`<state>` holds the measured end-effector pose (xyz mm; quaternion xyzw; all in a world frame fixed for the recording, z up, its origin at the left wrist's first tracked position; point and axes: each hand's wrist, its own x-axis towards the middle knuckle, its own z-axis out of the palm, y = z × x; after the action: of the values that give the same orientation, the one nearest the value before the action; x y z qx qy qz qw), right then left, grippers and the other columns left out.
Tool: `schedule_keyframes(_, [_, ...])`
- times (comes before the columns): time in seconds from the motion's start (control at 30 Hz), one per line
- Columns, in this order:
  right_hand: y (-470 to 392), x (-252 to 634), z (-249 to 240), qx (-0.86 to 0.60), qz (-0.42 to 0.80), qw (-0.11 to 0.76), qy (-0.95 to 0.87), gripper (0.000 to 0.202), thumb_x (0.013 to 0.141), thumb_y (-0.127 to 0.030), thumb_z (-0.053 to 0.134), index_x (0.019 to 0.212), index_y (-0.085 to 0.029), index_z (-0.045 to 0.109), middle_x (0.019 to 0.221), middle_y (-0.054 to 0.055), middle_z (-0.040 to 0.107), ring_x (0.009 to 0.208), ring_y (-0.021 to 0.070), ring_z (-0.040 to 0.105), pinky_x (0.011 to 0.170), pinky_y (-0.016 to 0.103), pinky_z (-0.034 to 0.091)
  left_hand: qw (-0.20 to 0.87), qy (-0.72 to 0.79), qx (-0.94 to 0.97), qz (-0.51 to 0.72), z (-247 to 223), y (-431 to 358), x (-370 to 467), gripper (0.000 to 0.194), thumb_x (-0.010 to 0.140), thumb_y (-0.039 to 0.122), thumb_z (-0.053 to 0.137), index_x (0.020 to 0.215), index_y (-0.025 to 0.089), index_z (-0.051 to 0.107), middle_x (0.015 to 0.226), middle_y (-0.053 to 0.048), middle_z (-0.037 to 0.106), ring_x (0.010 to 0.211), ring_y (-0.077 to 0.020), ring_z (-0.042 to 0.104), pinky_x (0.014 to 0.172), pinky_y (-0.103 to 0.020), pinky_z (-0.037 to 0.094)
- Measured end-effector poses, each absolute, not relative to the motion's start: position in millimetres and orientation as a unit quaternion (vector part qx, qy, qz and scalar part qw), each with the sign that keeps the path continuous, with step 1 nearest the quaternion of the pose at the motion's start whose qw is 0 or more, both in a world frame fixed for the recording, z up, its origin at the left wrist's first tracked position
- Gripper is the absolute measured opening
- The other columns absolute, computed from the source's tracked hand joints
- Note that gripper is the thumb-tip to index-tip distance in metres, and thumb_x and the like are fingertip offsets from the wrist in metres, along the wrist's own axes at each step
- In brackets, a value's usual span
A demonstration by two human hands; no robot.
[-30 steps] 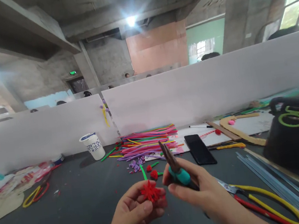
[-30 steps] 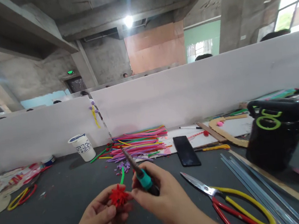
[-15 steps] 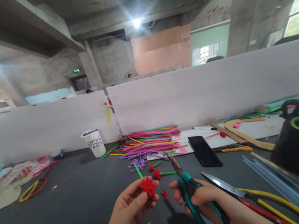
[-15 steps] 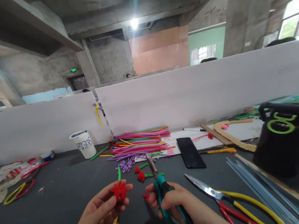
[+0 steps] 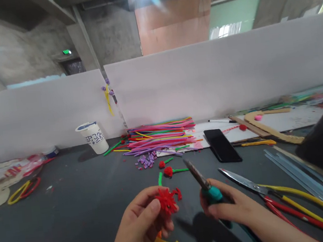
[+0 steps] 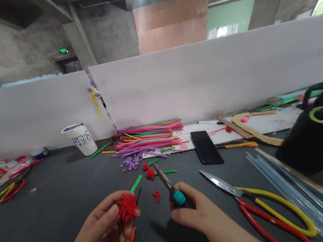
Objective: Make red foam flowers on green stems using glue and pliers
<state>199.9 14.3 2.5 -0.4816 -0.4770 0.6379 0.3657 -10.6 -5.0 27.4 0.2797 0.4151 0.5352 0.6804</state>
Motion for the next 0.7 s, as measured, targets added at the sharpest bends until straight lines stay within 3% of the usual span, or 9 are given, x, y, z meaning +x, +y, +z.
schedule_keyframes(0.1, [16.4,203.4,-2.2,-0.48,0.683,0.363,-0.414,0.029,0.065,-0.04,0.07,0.087,-0.022,0.064,0.081,-0.001,0.062,0.072,0.0153,0.054,0.067,0.028,0.04,0.683,0.422,0.257,0.539,26.2,-4.5,-10.8,0.035,0.053,0.039,0.093,0.08,0.018,0.083,0.069,-0.009,0.079,0.053,-0.01,0.062,0.052,-0.016,0.047])
schedule_keyframes(0.27, [21.9,208.2,-5.0,-0.447,0.71,0.382,-0.387,0.058,0.051,-0.023,0.074,0.108,-0.025,0.064,0.097,0.002,0.069,0.094,0.0217,0.061,0.082,0.032,0.045,0.681,0.425,0.261,0.537,25.2,-3.3,-13.9,0.034,0.056,0.033,0.092,0.085,0.018,0.083,0.072,-0.008,0.079,0.055,-0.008,0.061,0.054,-0.013,0.046])
schedule_keyframes(0.37, [23.4,207.6,-5.7,-0.409,0.739,0.397,-0.359,0.048,0.056,-0.022,0.072,0.103,-0.025,0.065,0.095,0.004,0.071,0.095,0.0242,0.064,0.081,0.036,0.048,0.677,0.431,0.26,0.537,24.8,-3.2,-14.7,0.034,0.057,0.033,0.092,0.085,0.018,0.083,0.075,-0.008,0.079,0.057,-0.0088,0.061,0.055,-0.014,0.047])
schedule_keyframes(0.5, [24.9,207.5,-4.7,-0.402,0.743,0.4,-0.355,0.021,0.063,-0.033,0.073,0.079,-0.019,0.069,0.1,0.009,0.072,0.09,0.0229,0.066,0.084,0.037,0.049,0.67,0.437,0.256,0.543,24.7,-3.6,-14.0,0.029,0.062,0.032,0.089,0.086,0.017,0.082,0.077,-0.007,0.079,0.061,-0.01,0.062,0.058,-0.016,0.048])
schedule_keyframes(0.6, [24.4,207.7,-2.8,-0.402,0.739,0.392,-0.373,0.03,0.07,-0.049,0.071,0.072,-0.019,0.068,0.108,0.01,0.07,0.093,0.0253,0.065,0.084,0.041,0.051,0.669,0.437,0.262,0.541,24.1,-4.2,-13.6,0.027,0.065,0.032,0.086,0.087,0.017,0.082,0.073,-0.006,0.077,0.062,-0.0107,0.062,0.06,-0.017,0.048])
schedule_keyframes(0.7, [22.1,207.0,-2.8,-0.422,0.714,0.377,-0.412,0.04,0.072,-0.057,0.071,0.087,-0.02,0.072,0.099,0.01,0.071,0.087,0.0249,0.066,0.08,0.041,0.051,0.67,0.437,0.268,0.537,23.0,-4.5,-13.7,0.027,0.066,0.032,0.086,0.088,0.017,0.082,0.069,-0.005,0.075,0.061,-0.011,0.061,0.059,-0.017,0.048])
